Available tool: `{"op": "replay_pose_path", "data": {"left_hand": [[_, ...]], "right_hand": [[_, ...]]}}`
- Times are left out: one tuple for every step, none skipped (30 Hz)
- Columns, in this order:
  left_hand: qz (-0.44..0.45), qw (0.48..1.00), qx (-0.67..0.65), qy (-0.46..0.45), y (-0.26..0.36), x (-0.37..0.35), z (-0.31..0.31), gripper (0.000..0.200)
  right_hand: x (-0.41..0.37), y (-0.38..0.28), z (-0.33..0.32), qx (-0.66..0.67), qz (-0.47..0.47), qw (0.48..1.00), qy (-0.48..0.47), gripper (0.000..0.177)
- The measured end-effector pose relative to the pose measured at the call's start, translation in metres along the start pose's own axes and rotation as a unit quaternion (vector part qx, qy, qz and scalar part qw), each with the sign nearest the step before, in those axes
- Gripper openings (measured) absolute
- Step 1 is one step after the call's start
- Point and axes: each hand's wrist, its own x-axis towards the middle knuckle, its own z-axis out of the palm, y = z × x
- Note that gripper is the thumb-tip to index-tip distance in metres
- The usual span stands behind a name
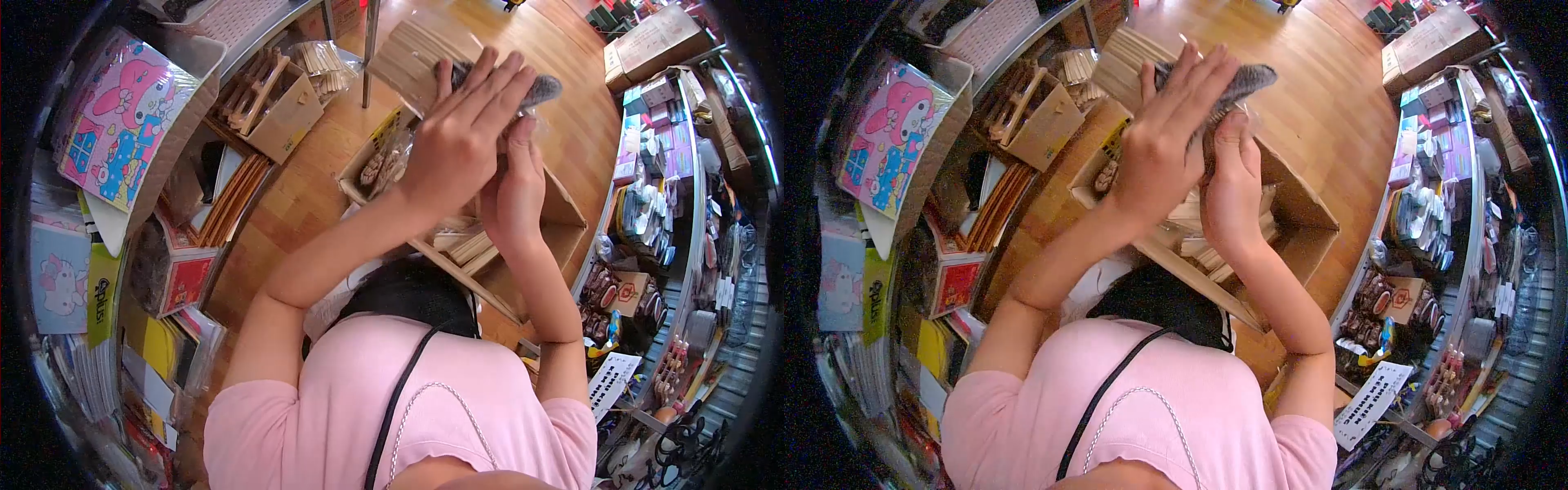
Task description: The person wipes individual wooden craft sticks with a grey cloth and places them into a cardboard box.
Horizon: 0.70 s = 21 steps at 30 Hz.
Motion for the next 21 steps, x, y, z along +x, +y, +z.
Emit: {"op": "replay_pose_path", "data": {"left_hand": [[0.013, 1.0, 0.01, 0.018, -0.003, 0.006, -0.003, 0.044], [0.013, 1.0, 0.011, 0.018, -0.009, 0.011, -0.007, 0.044], [-0.002, 0.999, 0.034, 0.026, -0.018, 0.016, -0.012, 0.045], [-0.017, 0.998, 0.056, 0.034, -0.026, 0.021, -0.017, 0.046], [-0.016, 0.998, 0.056, 0.034, -0.031, 0.026, -0.021, 0.046], [-0.091, 0.994, 0.02, 0.055, -0.036, 0.031, -0.024, 0.037], [-0.165, 0.983, -0.016, 0.075, -0.042, 0.034, -0.028, 0.031], [-0.166, 0.983, -0.016, 0.073, -0.057, 0.03, -0.03, 0.031], [-0.214, 0.975, -0.039, 0.043, -0.076, 0.022, -0.031, 0.032], [-0.261, 0.963, -0.061, 0.013, -0.078, 0.022, -0.035, 0.034], [-0.22, 0.966, -0.068, 0.114, -0.075, 0.021, -0.036, 0.028], [-0.218, 0.967, -0.067, 0.115, -0.069, 0.017, -0.037, 0.028], [-0.189, 0.97, -0.093, 0.12, -0.054, 0.015, -0.041, 0.04], [-0.161, 0.972, -0.119, 0.123, -0.04, 0.011, -0.042, 0.054], [-0.114, 0.982, -0.122, 0.084, -0.025, 0.004, -0.032, 0.055], [-0.067, 0.989, -0.124, 0.045, -0.014, 0.0, -0.02, 0.056], [-0.068, 0.989, -0.124, 0.047, -0.01, 0.001, -0.01, 0.056], [-0.057, 0.996, -0.052, 0.046, -0.007, 0.002, -0.002, 0.055], [-0.046, 0.998, 0.019, 0.045, -0.007, 0.003, 0.001, 0.053], [-0.045, 0.998, 0.017, 0.046, -0.011, 0.007, 0.001, 0.053], [-0.054, 0.995, 0.035, 0.074, -0.02, 0.015, -0.004, 0.047]], "right_hand": [[0.0, 0.001, -0.003, 0.001, 0.0, 1.0, -0.001, 0.039], [-0.001, 0.002, -0.01, -0.037, -0.004, 0.999, -0.006, 0.038], [-0.002, 0.003, -0.014, -0.075, -0.008, 0.997, -0.011, 0.036], [-0.005, 0.004, -0.013, -0.074, -0.009, 0.997, -0.011, 0.036], [-0.01, 0.005, -0.011, -0.092, -0.032, 0.995, -0.038, 0.035], [-0.014, 0.006, -0.011, -0.109, -0.056, 0.99, -0.064, 0.034], [-0.015, 0.005, -0.013, -0.154, -0.041, 0.986, -0.056, 0.031], [-0.014, 0.001, -0.018, -0.154, -0.04, 0.986, -0.056, 0.031], [-0.01, -0.004, -0.023, -0.241, -0.041, 0.969, -0.036, 0.029], [-0.004, -0.008, -0.024, -0.327, -0.043, 0.944, -0.017, 0.027], [0.004, -0.005, -0.017, -0.414, -0.293, 0.862, 0.016, 0.023], [0.008, -0.023, -0.017, -0.199, -0.036, 0.977, 0.072, 0.021], [0.018, -0.024, -0.02, -0.186, -0.059, 0.978, 0.068, 0.022], [0.027, -0.022, -0.023, -0.174, -0.08, 0.979, 0.066, 0.023], [0.026, -0.019, -0.022, -0.173, -0.08, 0.979, 0.067, 0.023], [0.024, -0.015, -0.019, -0.131, -0.051, 0.989, 0.041, 0.025], [0.02, -0.012, -0.008, -0.09, -0.02, 0.996, 0.014, 0.028], [0.011, -0.01, 0.008, -0.004, -0.025, 1.0, 0.008, 0.031], [0.011, -0.009, 0.001, -0.044, -0.022, 0.999, -0.004, 0.033], [0.012, -0.009, -0.005, -0.083, -0.022, 0.996, -0.017, 0.034], [0.009, -0.011, -0.007, -0.084, -0.025, 0.996, -0.017, 0.034]]}}
